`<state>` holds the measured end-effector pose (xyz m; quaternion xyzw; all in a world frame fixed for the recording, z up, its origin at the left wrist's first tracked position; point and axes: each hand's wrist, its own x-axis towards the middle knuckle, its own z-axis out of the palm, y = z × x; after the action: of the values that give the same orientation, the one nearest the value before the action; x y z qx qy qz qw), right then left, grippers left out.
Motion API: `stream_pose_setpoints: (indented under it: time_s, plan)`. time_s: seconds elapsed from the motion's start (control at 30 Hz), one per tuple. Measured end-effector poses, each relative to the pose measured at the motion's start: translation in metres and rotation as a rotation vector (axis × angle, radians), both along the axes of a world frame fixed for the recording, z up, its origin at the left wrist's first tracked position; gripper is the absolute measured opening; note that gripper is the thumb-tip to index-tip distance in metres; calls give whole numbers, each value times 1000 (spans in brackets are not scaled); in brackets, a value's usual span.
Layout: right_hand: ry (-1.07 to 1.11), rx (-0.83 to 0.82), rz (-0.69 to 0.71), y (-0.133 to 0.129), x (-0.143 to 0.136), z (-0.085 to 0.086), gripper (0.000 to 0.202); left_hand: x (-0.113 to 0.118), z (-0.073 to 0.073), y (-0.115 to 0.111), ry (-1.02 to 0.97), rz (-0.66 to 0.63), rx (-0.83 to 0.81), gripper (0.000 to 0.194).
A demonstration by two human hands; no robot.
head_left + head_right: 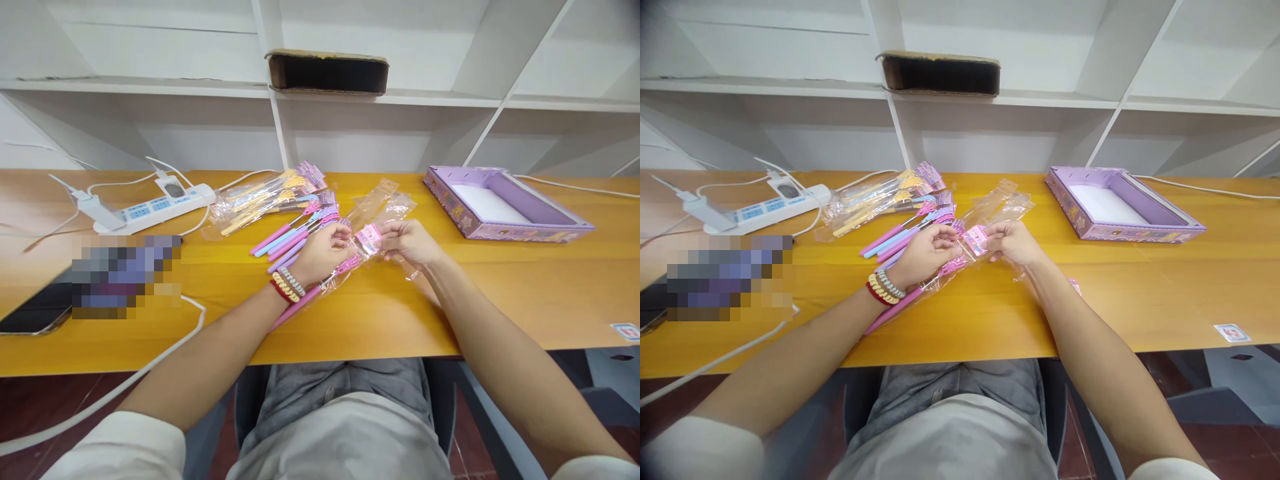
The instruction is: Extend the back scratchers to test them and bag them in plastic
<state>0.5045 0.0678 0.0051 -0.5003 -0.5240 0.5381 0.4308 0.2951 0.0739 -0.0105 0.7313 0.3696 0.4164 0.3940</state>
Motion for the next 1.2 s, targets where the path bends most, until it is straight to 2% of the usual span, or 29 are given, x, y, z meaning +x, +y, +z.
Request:
stream_pose_setpoints:
  time_s: [0.13,0.33,0.5,0.77,1.2]
  plan:
    - [8,-22,-23,0,-1,1,27,0,-1,0,9,-2,-1,31]
    - [19,9,-48,-2,-2,3,11,-1,-3,0,52,-24,-22,35]
    - [-88,87,9,-2,2,4,19,-1,-4,0,68,-39,-15,35]
    - [-124,144,11,-1,2,2,29,-1,-5,0,68,-73,1,33]
    - [-106,200,-64,2,-1,-4,29,0,-4,-3,32,-71,-24,35]
